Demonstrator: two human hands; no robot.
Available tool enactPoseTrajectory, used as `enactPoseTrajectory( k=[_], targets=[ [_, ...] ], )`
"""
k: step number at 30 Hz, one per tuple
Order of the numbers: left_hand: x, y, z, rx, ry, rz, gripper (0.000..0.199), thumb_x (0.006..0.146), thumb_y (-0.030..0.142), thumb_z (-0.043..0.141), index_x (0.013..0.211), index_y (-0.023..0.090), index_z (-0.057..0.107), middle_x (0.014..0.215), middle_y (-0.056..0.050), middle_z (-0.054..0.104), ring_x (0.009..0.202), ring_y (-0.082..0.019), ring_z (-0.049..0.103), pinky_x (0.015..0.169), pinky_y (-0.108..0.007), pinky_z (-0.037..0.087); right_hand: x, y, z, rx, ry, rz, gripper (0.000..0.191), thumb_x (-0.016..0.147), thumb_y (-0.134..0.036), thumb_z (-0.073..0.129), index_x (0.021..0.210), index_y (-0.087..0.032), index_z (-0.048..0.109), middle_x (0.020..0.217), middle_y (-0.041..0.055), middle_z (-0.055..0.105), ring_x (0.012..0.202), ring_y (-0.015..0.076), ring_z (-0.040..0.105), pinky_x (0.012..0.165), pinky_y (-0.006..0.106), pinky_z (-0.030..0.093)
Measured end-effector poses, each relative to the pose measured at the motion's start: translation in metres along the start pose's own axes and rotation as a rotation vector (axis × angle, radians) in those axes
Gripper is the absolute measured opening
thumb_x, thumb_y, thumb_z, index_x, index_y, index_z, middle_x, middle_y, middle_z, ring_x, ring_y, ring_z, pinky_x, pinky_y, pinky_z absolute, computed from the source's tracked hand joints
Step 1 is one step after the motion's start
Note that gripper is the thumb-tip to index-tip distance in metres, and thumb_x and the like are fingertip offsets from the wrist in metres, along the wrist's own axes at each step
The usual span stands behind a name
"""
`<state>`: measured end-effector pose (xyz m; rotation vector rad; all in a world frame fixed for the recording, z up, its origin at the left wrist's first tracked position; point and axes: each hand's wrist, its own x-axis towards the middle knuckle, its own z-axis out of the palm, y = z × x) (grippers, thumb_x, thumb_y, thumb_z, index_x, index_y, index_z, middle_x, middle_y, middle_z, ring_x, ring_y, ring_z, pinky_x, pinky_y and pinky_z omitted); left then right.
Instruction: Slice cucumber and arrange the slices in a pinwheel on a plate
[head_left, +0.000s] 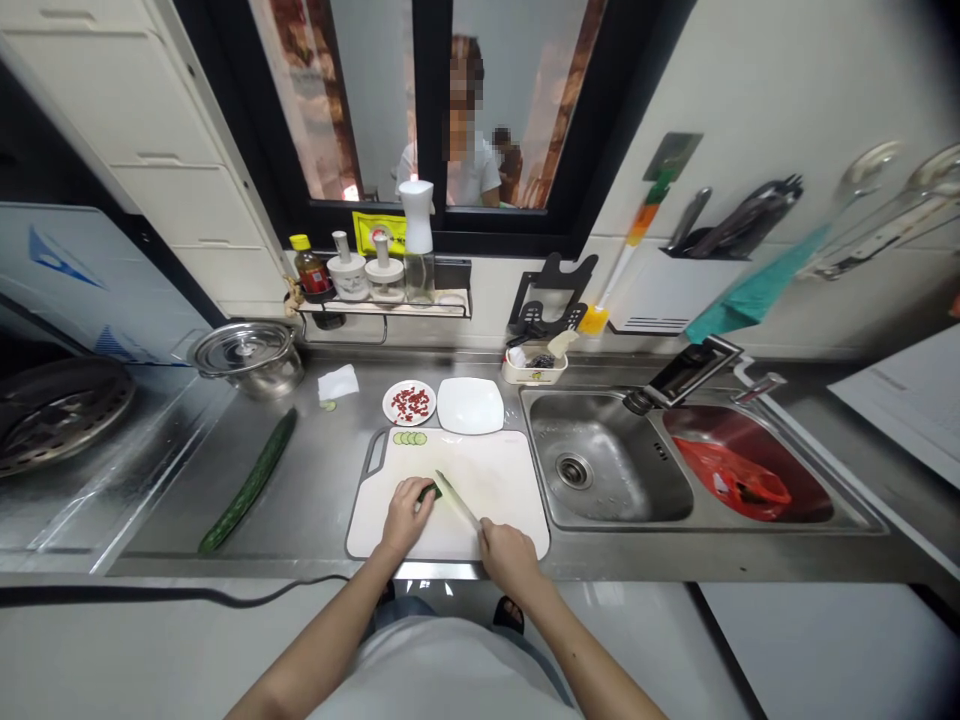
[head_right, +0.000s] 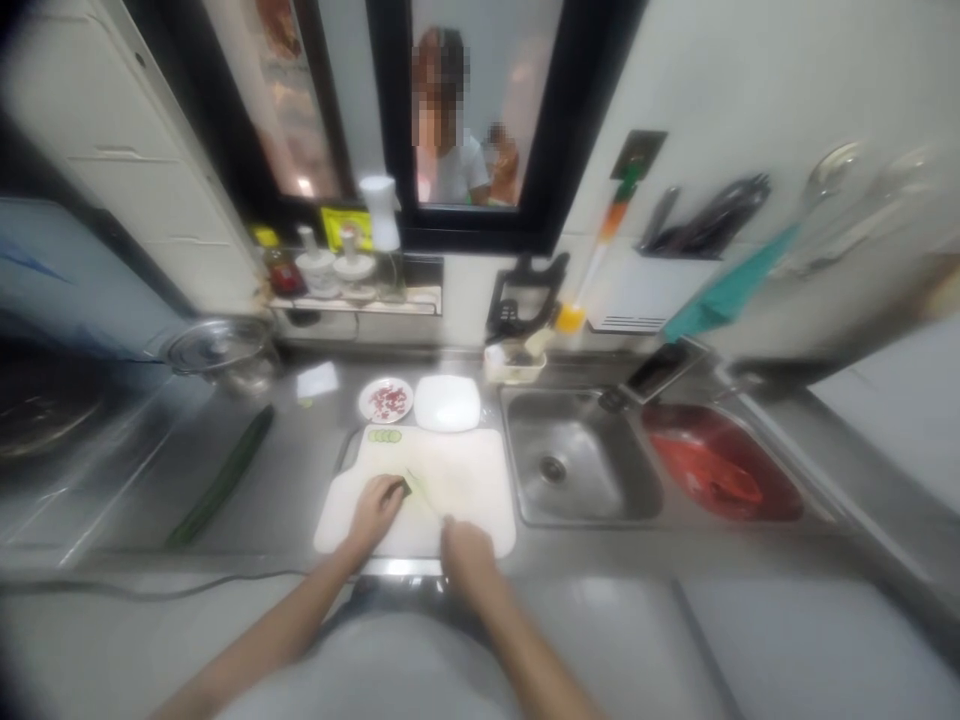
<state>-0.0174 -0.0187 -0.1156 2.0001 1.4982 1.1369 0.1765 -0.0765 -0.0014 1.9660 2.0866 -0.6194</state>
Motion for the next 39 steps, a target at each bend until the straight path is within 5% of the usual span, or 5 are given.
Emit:
enactPoseTrajectory(
  k=[7,15,23,30,39],
  targets=[
    [0.001,0.0,-0.001,-0.035,0.026,-0.021,0.022,0.091,0.028,0.046,0.102,0.019,0.063,0.098,-0.007,0.064,0.096,-0.019,0.059,0.087,-0.035,0.049,0.009,0.003,-0.016,-0.046,0.092,0.081,0.03,0.094,-0.023,0.039,0.117,-0.022,0.059,0.096,0.0093,0.068,0.091,0.0212,0.063,0.075,0.029,0.038],
    [0.005,0.001,-0.006,-0.087,0.104,-0.18,0.026,0.091,0.031,0.044,0.101,0.017,0.063,0.099,-0.009,0.065,0.092,-0.019,0.062,0.082,-0.034,0.051,0.011,0.009,-0.011,-0.011,0.244,0.089,0.042,0.09,-0.024,0.048,0.132,-0.017,0.049,0.107,0.012,0.063,0.099,0.0225,0.056,0.084,0.03,0.035],
    [0.024,0.026,-0.022,-0.005,0.325,-0.274,0.03,0.092,0.035,0.041,0.11,0.02,0.061,0.103,-0.009,0.062,0.1,-0.022,0.057,0.091,-0.038,0.045,0.011,0.015,-0.002,-0.07,0.334,0.027,0.046,0.087,-0.02,0.051,0.133,-0.017,0.048,0.102,0.0105,0.061,0.095,0.0227,0.052,0.083,0.031,0.034],
    [0.056,0.066,-0.034,0.159,-0.131,0.002,0.026,0.082,0.042,0.06,0.102,0.027,0.068,0.111,-0.007,0.061,0.11,-0.027,0.05,0.102,-0.048,0.031,0.009,0.012,-0.005,-0.154,0.399,-0.01,0.049,0.086,-0.016,0.05,0.136,-0.017,0.047,0.1,0.0116,0.059,0.093,0.024,0.049,0.082,0.034,0.032],
    [0.072,0.069,-0.03,0.055,-0.28,-0.046,0.012,0.082,0.031,0.06,0.089,0.026,0.069,0.098,-0.003,0.066,0.101,-0.022,0.056,0.1,-0.045,0.032,0.007,0.015,-0.003,-0.18,0.445,-0.039,0.046,0.087,-0.016,0.048,0.134,-0.018,0.049,0.093,0.011,0.057,0.088,0.0227,0.048,0.078,0.034,0.032]
  ],
)
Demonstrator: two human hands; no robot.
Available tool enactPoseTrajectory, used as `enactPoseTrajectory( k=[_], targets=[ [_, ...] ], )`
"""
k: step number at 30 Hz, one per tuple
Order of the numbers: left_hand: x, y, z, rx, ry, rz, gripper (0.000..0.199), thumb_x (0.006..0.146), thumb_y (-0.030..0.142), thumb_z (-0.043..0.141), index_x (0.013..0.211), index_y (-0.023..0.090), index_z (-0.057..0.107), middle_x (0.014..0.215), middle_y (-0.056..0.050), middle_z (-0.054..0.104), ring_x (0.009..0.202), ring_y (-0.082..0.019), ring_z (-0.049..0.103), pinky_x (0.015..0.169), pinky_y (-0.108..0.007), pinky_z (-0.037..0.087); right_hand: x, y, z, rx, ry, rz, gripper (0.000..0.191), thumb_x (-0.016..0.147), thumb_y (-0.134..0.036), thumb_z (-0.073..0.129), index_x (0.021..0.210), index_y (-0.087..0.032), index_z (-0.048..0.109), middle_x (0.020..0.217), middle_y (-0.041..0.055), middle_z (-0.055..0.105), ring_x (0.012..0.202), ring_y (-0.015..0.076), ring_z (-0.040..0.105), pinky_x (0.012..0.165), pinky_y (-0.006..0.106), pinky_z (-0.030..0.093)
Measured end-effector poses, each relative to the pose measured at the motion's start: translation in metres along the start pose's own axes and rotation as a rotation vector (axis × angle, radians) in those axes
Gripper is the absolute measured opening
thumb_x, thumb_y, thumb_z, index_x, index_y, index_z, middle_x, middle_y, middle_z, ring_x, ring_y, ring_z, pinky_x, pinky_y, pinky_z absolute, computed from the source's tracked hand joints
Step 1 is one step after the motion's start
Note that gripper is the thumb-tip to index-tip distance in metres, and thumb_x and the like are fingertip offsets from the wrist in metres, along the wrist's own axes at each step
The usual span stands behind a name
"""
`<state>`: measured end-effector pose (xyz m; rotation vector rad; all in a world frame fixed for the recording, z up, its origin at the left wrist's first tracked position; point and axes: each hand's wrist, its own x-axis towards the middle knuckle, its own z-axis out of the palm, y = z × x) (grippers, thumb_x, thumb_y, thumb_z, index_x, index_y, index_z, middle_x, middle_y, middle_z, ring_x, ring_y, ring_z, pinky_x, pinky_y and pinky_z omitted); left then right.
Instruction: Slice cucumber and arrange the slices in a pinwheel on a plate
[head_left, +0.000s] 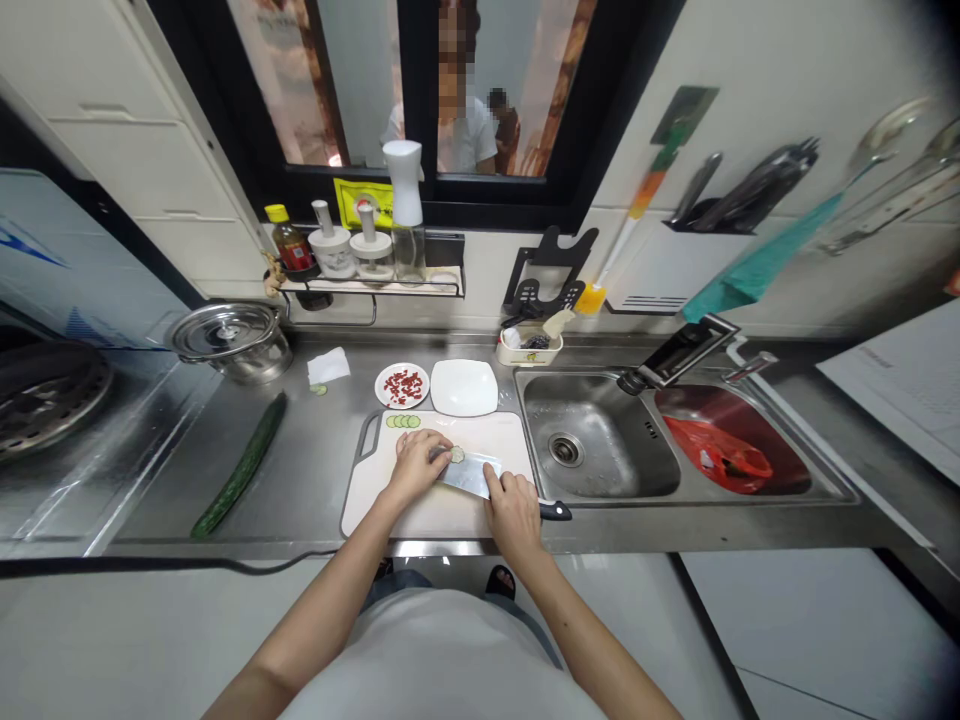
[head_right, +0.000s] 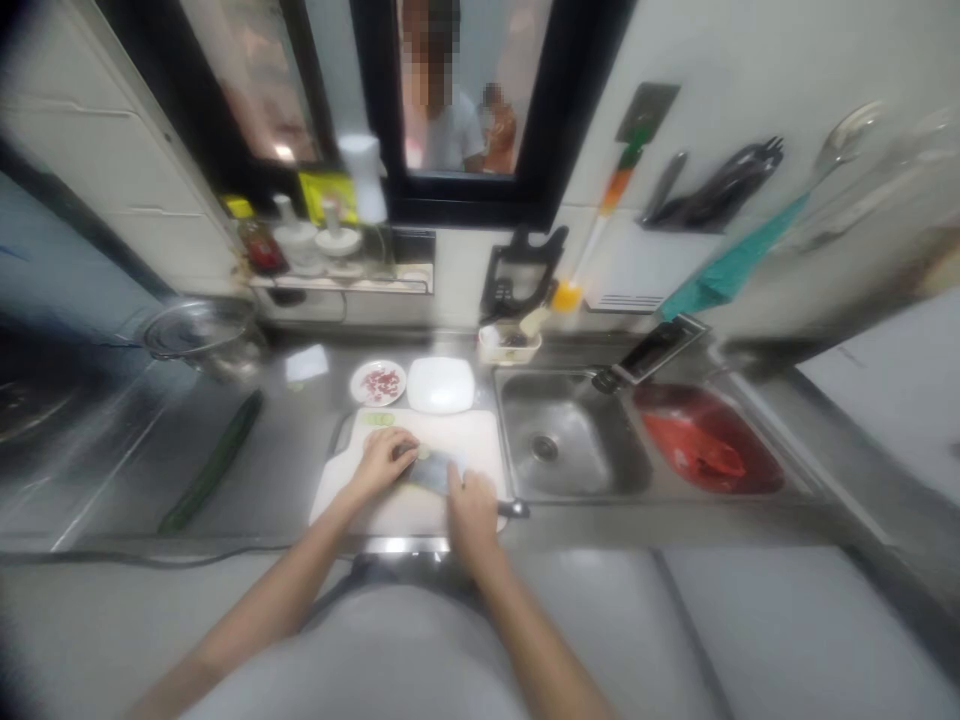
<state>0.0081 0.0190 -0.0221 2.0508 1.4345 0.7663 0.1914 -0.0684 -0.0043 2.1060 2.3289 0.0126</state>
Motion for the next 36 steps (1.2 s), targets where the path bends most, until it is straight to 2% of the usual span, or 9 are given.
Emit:
enactPoseTrajectory(
  k=[3,6,12,17,26,30,36],
  targets=[
    [0.005,-0.002,0.005,-0.047,0.011,-0.016,0.005,0.078,0.024,0.062,0.079,0.024,0.067,0.09,-0.001,0.068,0.095,-0.02,0.058,0.096,-0.04,0.037,0.0,0.001,0.001,0.003,-0.022,0.001,0.048,0.086,-0.016,0.049,0.134,-0.018,0.048,0.095,0.0114,0.058,0.089,0.0233,0.048,0.079,0.034,0.032],
    [0.007,-0.005,0.01,-0.126,0.071,-0.085,0.005,0.076,0.021,0.061,0.077,0.022,0.066,0.086,-0.001,0.069,0.088,-0.019,0.06,0.087,-0.034,0.043,0.0,0.004,0.004,-0.002,-0.049,0.013,0.049,0.085,-0.015,0.05,0.134,-0.017,0.049,0.096,0.0115,0.058,0.09,0.0238,0.048,0.08,0.035,0.032],
    [0.012,-0.028,0.019,-0.242,0.246,-0.406,0.009,0.076,0.028,0.062,0.079,0.02,0.065,0.076,0.0,0.068,0.074,-0.015,0.062,0.071,-0.026,0.046,-0.003,0.016,0.01,-0.005,-0.076,0.05,0.048,0.086,-0.013,0.049,0.134,-0.016,0.049,0.099,0.0117,0.06,0.094,0.0234,0.049,0.083,0.033,0.032],
    [0.024,-0.054,0.024,-0.178,0.246,-0.607,0.019,0.073,0.038,0.067,0.08,0.02,0.066,0.076,-0.002,0.069,0.073,-0.017,0.062,0.068,-0.027,0.043,-0.004,0.02,0.011,0.007,-0.115,0.07,0.047,0.086,-0.014,0.05,0.133,-0.015,0.05,0.101,0.0122,0.061,0.096,0.0232,0.05,0.085,0.033,0.032],
    [0.049,-0.073,0.029,0.05,0.23,-0.628,0.015,0.082,0.024,0.056,0.092,0.02,0.066,0.084,-0.004,0.07,0.081,-0.018,0.063,0.075,-0.027,0.042,-0.007,0.021,0.014,0.023,-0.097,0.081,0.046,0.084,-0.013,0.052,0.13,-0.015,0.052,0.098,0.0102,0.062,0.095,0.0219,0.051,0.083,0.031,0.032],
    [0.049,-0.08,0.032,0.147,0.239,-0.571,0.02,0.084,0.02,0.05,0.097,0.019,0.066,0.088,-0.007,0.069,0.085,-0.02,0.062,0.076,-0.028,0.041,-0.008,0.022,0.015,0.037,-0.112,0.1,0.046,0.084,-0.015,0.053,0.13,-0.015,0.053,0.098,0.0098,0.062,0.094,0.0223,0.052,0.082,0.031,0.031],
    [0.041,-0.092,0.037,0.199,0.255,-0.481,0.022,0.084,0.025,0.052,0.096,0.019,0.069,0.097,-0.008,0.069,0.095,-0.023,0.059,0.084,-0.032,0.041,-0.007,0.022,0.014,0.056,-0.146,0.115,0.048,0.084,-0.017,0.054,0.132,-0.016,0.051,0.098,0.0098,0.062,0.092,0.0228,0.052,0.08,0.031,0.032]
  ],
)
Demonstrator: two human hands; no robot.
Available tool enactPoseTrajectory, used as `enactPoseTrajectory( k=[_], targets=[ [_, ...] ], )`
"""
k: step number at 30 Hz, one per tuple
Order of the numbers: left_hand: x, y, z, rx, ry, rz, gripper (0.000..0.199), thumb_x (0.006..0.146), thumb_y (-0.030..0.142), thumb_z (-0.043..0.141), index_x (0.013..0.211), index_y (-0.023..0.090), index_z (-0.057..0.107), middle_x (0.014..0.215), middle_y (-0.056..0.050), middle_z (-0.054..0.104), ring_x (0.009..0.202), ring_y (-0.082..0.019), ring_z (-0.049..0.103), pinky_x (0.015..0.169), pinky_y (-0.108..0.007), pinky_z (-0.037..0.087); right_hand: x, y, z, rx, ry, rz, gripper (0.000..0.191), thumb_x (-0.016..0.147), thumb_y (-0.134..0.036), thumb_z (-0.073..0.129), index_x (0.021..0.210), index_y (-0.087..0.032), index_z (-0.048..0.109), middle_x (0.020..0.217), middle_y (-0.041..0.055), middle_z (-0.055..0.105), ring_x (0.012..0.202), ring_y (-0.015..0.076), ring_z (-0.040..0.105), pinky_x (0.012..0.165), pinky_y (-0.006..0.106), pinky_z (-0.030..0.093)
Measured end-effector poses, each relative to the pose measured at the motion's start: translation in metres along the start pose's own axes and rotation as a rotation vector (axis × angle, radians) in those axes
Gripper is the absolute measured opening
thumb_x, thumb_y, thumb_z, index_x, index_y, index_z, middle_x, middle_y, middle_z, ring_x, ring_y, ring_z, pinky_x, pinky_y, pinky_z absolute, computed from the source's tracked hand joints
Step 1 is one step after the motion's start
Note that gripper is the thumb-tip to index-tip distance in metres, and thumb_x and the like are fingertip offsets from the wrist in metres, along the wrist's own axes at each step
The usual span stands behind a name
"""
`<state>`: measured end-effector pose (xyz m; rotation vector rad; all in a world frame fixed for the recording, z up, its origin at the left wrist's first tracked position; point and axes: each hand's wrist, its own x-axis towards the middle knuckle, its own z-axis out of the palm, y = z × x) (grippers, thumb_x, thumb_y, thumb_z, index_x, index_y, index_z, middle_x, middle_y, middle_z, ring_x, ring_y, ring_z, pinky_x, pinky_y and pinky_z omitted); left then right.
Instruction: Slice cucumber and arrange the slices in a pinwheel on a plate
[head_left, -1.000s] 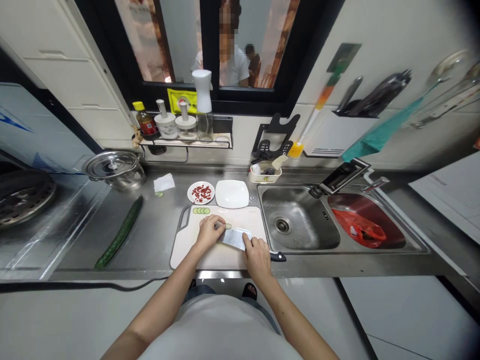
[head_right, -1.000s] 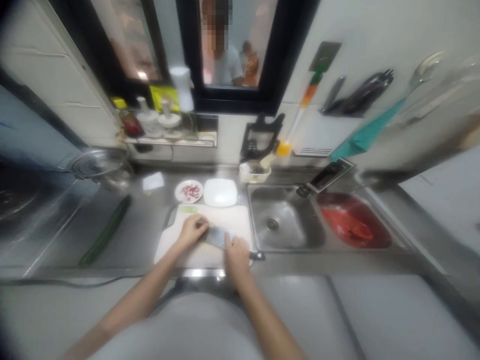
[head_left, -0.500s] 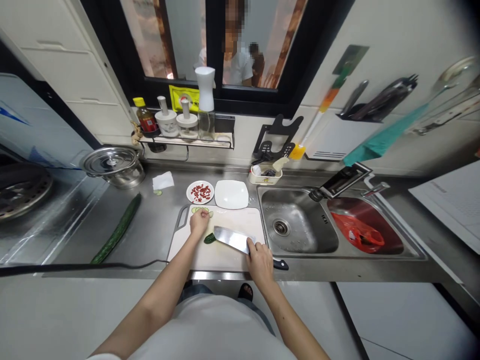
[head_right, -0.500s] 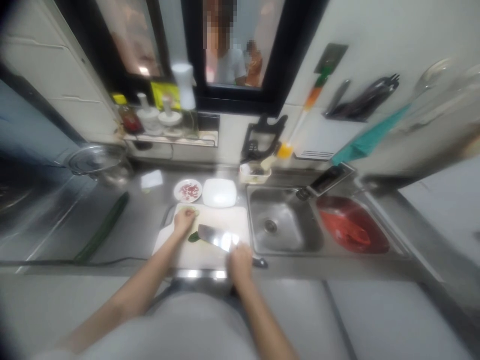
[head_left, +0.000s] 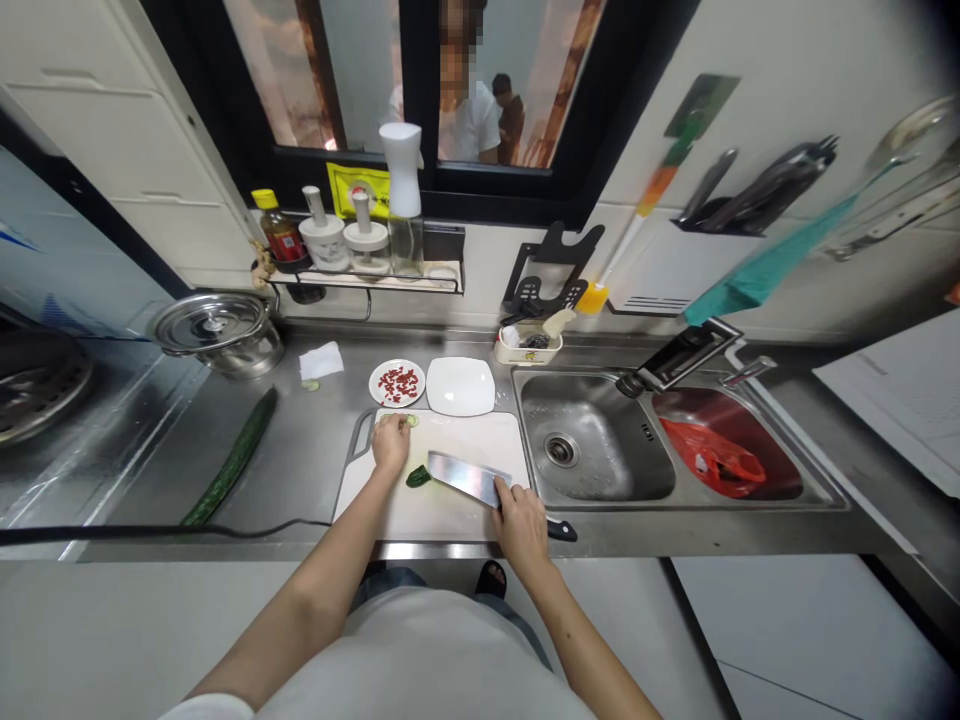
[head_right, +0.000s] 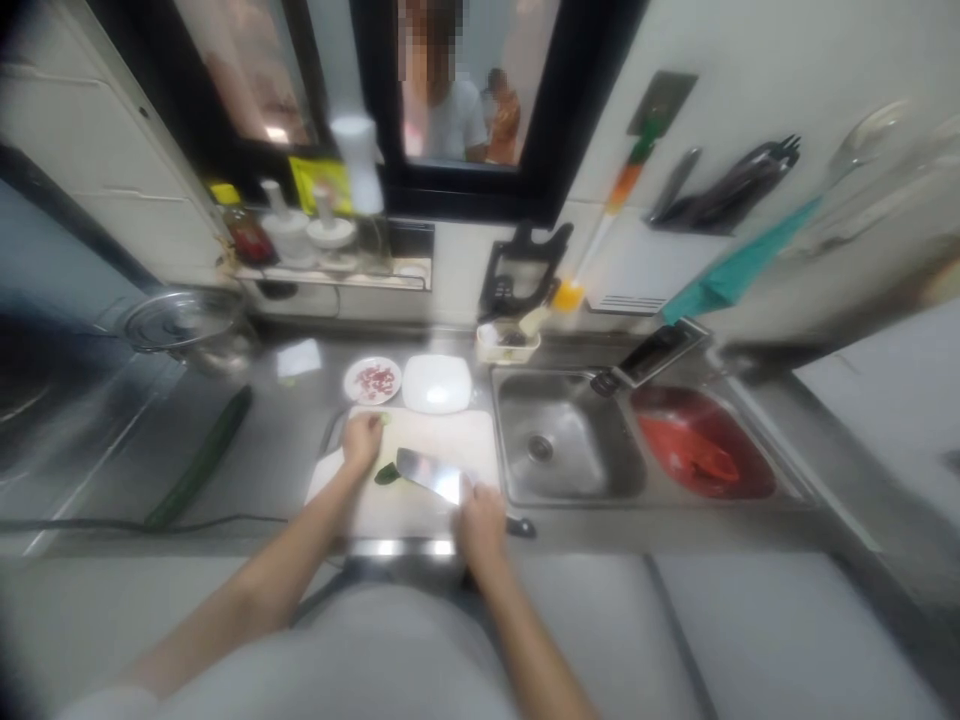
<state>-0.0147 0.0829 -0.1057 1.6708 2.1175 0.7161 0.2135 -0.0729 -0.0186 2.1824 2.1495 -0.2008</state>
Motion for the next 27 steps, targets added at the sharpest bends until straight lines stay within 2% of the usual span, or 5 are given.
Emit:
enactPoseTrajectory(
  k=[9,16,20,27],
  targets=[
    [-0.003,-0.004,0.001,-0.003,-0.004,0.07,0.025,0.084,0.025,0.052,0.1,0.022,0.071,0.102,-0.009,0.068,0.1,-0.024,0.057,0.089,-0.035,0.04,0.002,-0.002,0.0,0.015,-0.003,0.004,0.047,0.085,-0.018,0.052,0.132,-0.017,0.051,0.098,0.0103,0.062,0.092,0.0224,0.052,0.079,0.031,0.032],
    [-0.012,-0.01,-0.007,-0.072,0.078,0.042,0.025,0.083,0.029,0.053,0.1,0.022,0.07,0.095,-0.008,0.068,0.095,-0.024,0.058,0.086,-0.035,0.043,0.001,0.0,0.001,0.131,-0.005,0.041,0.045,0.084,-0.017,0.052,0.128,-0.017,0.055,0.098,0.0092,0.065,0.094,0.0212,0.055,0.083,0.029,0.033],
    [-0.026,-0.019,-0.013,-0.118,0.131,0.036,0.026,0.083,0.031,0.051,0.096,0.021,0.071,0.09,-0.008,0.068,0.089,-0.024,0.06,0.083,-0.035,0.044,0.002,-0.001,-0.002,0.235,-0.022,0.073,0.043,0.084,-0.018,0.051,0.127,-0.018,0.056,0.098,0.0075,0.067,0.094,0.0196,0.057,0.083,0.027,0.036],
    [-0.062,-0.029,-0.021,-0.21,0.115,0.124,0.025,0.085,0.035,0.051,0.092,0.02,0.069,0.09,-0.007,0.068,0.087,-0.022,0.06,0.082,-0.035,0.046,0.006,-0.009,-0.004,0.38,-0.051,0.13,0.041,0.083,-0.021,0.051,0.123,-0.018,0.059,0.109,0.0077,0.068,0.099,0.0197,0.06,0.085,0.026,0.039]
  ],
)
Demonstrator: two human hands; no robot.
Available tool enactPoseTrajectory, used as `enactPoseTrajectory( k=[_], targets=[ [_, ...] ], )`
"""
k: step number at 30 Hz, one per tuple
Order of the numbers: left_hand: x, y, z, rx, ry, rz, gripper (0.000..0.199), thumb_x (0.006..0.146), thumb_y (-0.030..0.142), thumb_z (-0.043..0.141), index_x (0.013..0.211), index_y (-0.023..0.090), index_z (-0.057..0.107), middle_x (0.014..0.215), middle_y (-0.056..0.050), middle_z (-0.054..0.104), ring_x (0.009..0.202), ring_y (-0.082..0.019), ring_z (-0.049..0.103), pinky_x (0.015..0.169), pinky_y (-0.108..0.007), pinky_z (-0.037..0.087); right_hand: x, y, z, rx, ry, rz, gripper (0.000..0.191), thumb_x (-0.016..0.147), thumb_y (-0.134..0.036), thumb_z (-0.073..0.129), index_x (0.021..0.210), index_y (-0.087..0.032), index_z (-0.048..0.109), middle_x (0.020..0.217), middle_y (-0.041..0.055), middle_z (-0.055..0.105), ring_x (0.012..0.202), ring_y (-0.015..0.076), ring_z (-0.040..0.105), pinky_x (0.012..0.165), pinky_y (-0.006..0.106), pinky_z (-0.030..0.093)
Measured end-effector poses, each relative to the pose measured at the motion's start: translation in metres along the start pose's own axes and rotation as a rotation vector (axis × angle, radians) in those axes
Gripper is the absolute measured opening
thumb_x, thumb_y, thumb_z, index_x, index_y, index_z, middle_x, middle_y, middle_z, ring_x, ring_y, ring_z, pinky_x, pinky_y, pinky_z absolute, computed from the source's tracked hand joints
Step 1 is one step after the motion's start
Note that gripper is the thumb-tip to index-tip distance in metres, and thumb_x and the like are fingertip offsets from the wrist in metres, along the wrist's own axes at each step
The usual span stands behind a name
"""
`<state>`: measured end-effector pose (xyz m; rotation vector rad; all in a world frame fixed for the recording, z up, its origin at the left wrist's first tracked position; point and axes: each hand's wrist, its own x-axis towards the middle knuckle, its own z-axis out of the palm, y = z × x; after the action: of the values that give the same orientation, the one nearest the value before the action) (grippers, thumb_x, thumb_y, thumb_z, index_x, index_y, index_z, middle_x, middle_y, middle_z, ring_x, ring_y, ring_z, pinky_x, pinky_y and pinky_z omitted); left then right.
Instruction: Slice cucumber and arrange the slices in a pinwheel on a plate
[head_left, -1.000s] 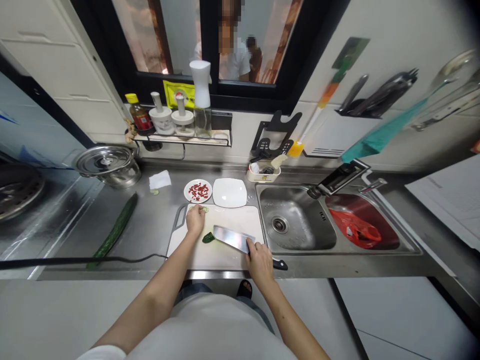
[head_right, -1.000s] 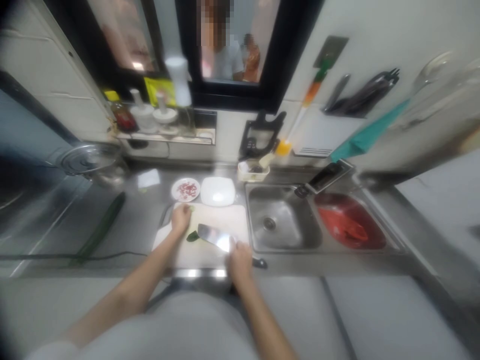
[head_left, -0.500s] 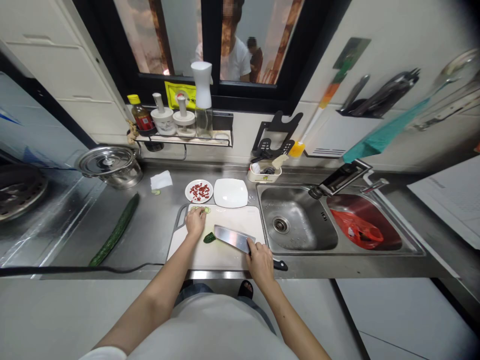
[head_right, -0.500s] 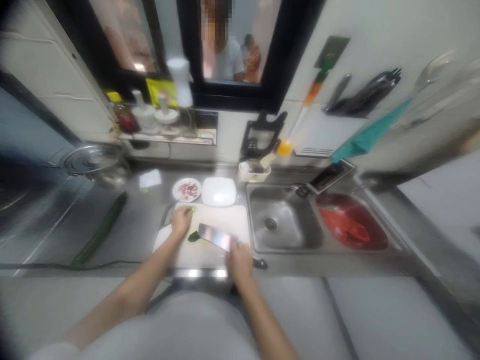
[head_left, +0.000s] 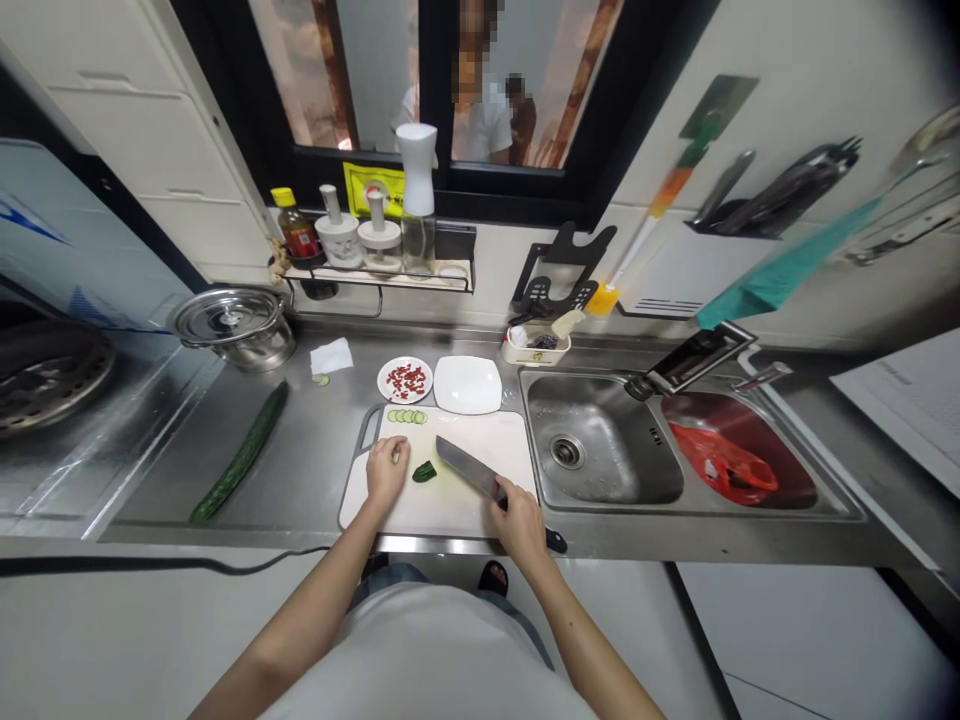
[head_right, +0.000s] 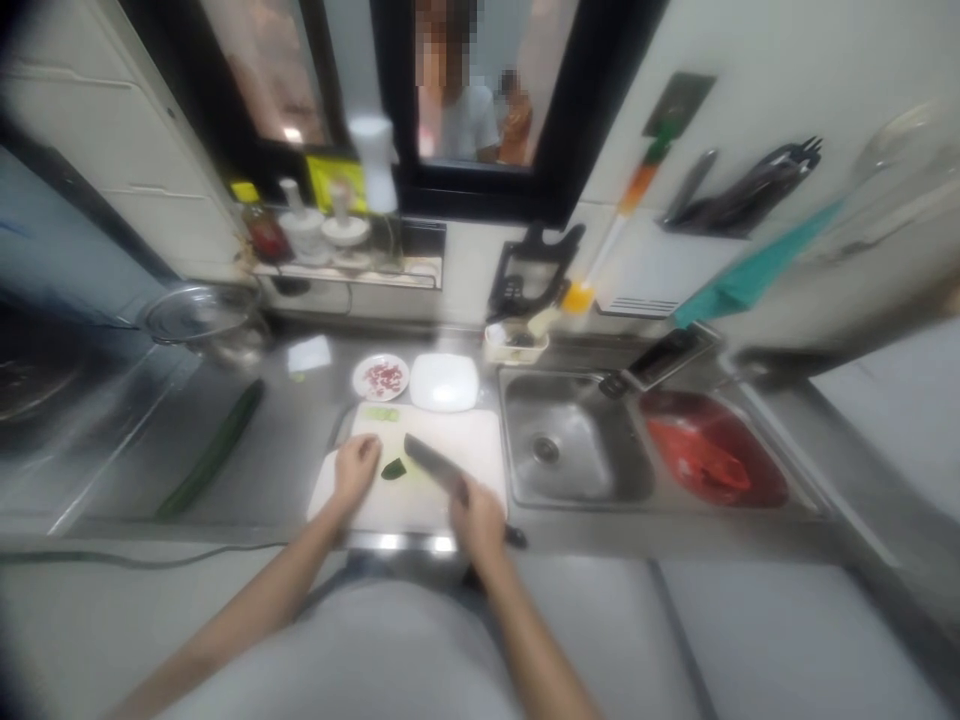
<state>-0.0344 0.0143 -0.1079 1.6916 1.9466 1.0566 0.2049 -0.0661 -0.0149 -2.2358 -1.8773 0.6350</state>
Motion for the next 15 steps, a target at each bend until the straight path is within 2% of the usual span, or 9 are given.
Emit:
enactPoseTrajectory(
  k=[3,9,15],
  targets=[
    [-0.012,0.003,-0.004,-0.023,-0.017,0.047,0.023,0.085,0.035,0.051,0.091,0.021,0.068,0.092,-0.006,0.068,0.089,-0.021,0.059,0.082,-0.035,0.046,0.0,-0.006,-0.002,0.054,-0.016,0.021,0.035,0.085,-0.025,0.048,0.118,-0.021,0.061,0.107,0.0051,0.068,0.098,0.0183,0.06,0.08,0.024,0.039],
    [-0.024,0.003,-0.007,-0.018,-0.07,0.107,0.02,0.087,0.033,0.051,0.091,0.022,0.067,0.092,-0.006,0.067,0.091,-0.021,0.059,0.084,-0.035,0.046,0.001,-0.022,-0.011,0.05,-0.068,0.115,0.028,0.09,-0.035,0.043,0.106,-0.027,0.064,0.088,0.002,0.07,0.083,0.0166,0.063,0.065,0.023,0.036],
    [-0.031,0.001,-0.008,-0.03,-0.094,0.145,0.019,0.089,0.031,0.05,0.094,0.022,0.067,0.093,-0.006,0.067,0.092,-0.021,0.059,0.086,-0.037,0.047,0.004,-0.025,-0.005,0.043,-0.074,0.102,0.033,0.093,-0.038,0.038,0.11,-0.026,0.063,0.092,0.0019,0.071,0.085,0.0161,0.064,0.065,0.022,0.036]
  ],
)
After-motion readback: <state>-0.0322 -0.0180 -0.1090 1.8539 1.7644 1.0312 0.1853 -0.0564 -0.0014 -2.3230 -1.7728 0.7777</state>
